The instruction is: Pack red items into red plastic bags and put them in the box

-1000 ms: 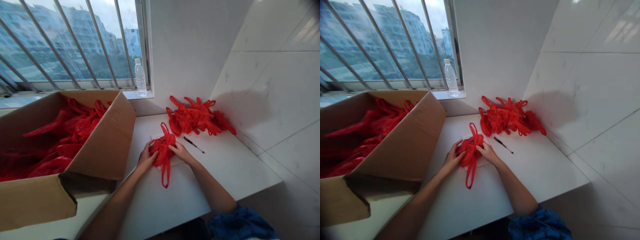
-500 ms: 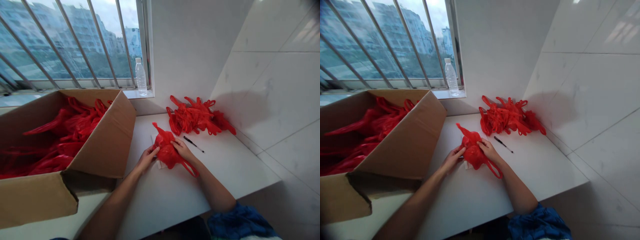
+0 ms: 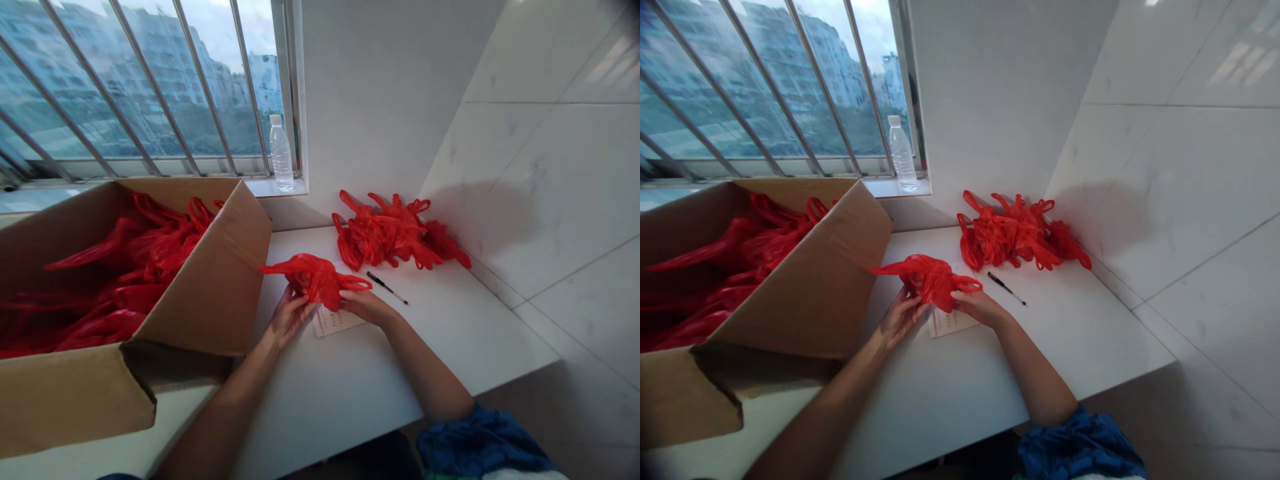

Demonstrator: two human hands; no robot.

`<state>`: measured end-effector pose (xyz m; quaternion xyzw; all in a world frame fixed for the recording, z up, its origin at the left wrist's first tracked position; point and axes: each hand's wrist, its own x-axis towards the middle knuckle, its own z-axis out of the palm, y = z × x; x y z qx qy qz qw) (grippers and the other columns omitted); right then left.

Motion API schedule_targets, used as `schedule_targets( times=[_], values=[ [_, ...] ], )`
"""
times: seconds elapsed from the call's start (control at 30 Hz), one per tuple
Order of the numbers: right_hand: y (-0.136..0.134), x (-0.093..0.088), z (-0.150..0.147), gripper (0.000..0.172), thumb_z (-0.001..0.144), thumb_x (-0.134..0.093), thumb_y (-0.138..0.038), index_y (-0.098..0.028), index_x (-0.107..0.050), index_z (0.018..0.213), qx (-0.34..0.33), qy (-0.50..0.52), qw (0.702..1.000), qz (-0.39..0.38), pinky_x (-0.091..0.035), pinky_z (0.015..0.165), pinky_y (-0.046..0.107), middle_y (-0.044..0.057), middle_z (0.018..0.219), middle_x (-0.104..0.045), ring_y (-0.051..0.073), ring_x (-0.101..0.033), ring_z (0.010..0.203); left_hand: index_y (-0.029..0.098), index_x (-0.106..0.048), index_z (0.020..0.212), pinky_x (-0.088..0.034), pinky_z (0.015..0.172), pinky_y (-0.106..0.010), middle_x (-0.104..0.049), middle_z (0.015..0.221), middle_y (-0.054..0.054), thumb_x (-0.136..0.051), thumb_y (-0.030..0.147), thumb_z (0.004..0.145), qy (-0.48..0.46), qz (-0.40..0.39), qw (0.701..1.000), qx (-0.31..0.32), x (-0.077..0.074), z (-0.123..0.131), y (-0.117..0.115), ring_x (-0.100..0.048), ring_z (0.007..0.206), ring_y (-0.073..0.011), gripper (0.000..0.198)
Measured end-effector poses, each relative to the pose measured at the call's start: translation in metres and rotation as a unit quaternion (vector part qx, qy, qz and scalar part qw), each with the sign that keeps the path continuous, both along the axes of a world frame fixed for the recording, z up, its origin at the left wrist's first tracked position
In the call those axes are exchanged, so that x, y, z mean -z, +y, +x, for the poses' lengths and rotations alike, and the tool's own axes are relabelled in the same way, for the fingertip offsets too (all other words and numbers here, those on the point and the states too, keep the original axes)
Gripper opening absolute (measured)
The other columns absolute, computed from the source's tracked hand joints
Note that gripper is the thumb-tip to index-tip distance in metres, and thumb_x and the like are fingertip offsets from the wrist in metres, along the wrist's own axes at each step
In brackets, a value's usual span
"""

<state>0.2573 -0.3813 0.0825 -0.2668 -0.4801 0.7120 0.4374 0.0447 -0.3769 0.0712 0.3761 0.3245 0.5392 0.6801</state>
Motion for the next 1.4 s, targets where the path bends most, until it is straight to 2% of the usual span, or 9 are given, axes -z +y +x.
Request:
schedule_targets(
  times=[0.13,0.23,0.43,0.53,0.63,0.8,0.9,1.1,1.4],
  values=[
    [0.004,0.004,-0.007,0.047,0.071,-0.081,-0.034,-0.021,-0.067,0.114,0.059,-0.047,0.997,0.02,-0.047,0.099,0.039,0.008,0.12,-0.069,0.023,-0.063,0.11,0.031,-0.049,0.126,-0.059,0.082,-0.035,-0.061,0.127,-0.004,-0.075,0.033,0.077,0.014,-0.005,1.0,0.022,-0.005,-0.001,-0.003,-0.066,0.106,-0.022,0.055],
    [0.01,0.007,-0.003,0.044,0.068,-0.082,-0.031,-0.02,-0.067,0.108,0.119,-0.039,0.992,0.024,-0.049,0.095,0.039,0.007,0.11,-0.072,0.023,-0.067,0.102,0.025,-0.054,0.118,-0.058,0.07,-0.031,-0.065,0.115,-0.005,-0.068,0.047,0.082,0.073,-0.015,0.996,-0.058,-0.002,-0.007,0.003,-0.067,0.095,-0.021,0.045],
    [0.015,0.003,0.016,0.047,0.071,-0.076,-0.026,-0.024,-0.06,0.115,0.173,-0.022,0.982,0.078,-0.05,0.093,0.039,0.005,0.113,-0.071,0.023,-0.066,0.103,0.016,-0.059,0.091,-0.054,0.073,-0.034,-0.069,0.091,-0.006,-0.068,0.038,0.077,0.141,0.012,0.976,-0.168,0.007,-0.015,0.014,-0.065,0.084,-0.0223,0.028],
    [0.015,0.002,0.022,0.049,0.071,-0.073,-0.026,-0.025,-0.057,0.117,0.179,-0.064,0.973,0.129,-0.048,0.096,0.039,0.005,0.119,-0.067,0.023,-0.062,0.111,0.019,-0.057,0.103,-0.053,0.072,-0.031,-0.069,0.086,-0.001,-0.072,0.03,0.068,0.157,0.021,0.974,-0.162,0.01,-0.017,0.016,-0.065,0.078,-0.019,0.04],
    [0.017,0.007,0.029,0.051,0.07,-0.073,-0.033,-0.025,-0.056,0.117,0.25,-0.187,0.936,0.163,-0.049,0.094,0.039,0.008,0.126,-0.06,0.024,-0.057,0.117,0.019,-0.058,0.112,-0.051,0.067,-0.029,-0.068,0.079,0.001,-0.064,0.033,0.067,0.208,0.036,0.972,-0.108,0.012,-0.02,0.018,-0.064,0.071,-0.0178,0.047],
    [0.016,0.017,0.036,0.045,0.068,-0.075,-0.053,-0.022,-0.062,0.098,0.329,-0.423,0.832,0.143,-0.049,0.079,0.038,0.006,0.093,-0.066,0.023,-0.063,0.082,0.016,-0.065,0.072,-0.048,0.066,-0.03,-0.068,0.077,-0.006,-0.053,0.057,0.078,0.285,0.05,0.954,-0.084,0.014,-0.022,0.02,-0.063,0.078,-0.0223,0.043],
    [0.013,0.02,0.025,0.038,0.072,-0.071,-0.056,-0.024,-0.06,0.088,0.264,-0.421,0.861,0.105,-0.047,0.063,0.031,-0.001,0.069,-0.062,0.018,-0.061,0.064,0.017,-0.062,0.074,-0.048,0.067,-0.029,-0.067,0.075,-0.004,-0.065,0.059,0.072,0.316,0.056,0.944,-0.073,0.015,-0.017,0.015,-0.063,0.075,-0.0204,0.042],
    [0.014,0.024,-0.003,0.032,0.074,-0.07,-0.046,-0.023,-0.054,0.088,0.194,-0.201,0.954,0.114,-0.053,0.068,0.031,0.0,0.084,-0.068,0.018,-0.065,0.077,0.017,-0.057,0.111,-0.05,0.065,-0.027,-0.067,0.086,-0.003,-0.077,0.039,0.065,0.266,0.048,0.963,-0.016,0.018,-0.006,0.008,-0.064,0.076,-0.0179,0.055],
    [0.02,0.021,0.03,0.036,0.071,-0.073,-0.032,-0.022,-0.061,0.103,0.147,-0.16,0.969,0.118,-0.052,0.083,0.036,0.004,0.1,-0.071,0.021,-0.066,0.094,0.017,-0.061,0.111,-0.042,0.055,-0.021,-0.061,0.074,0.002,-0.07,0.03,0.068,0.25,0.055,0.967,0.01,0.01,-0.017,0.006,-0.056,0.061,-0.0111,0.045]
  ],
)
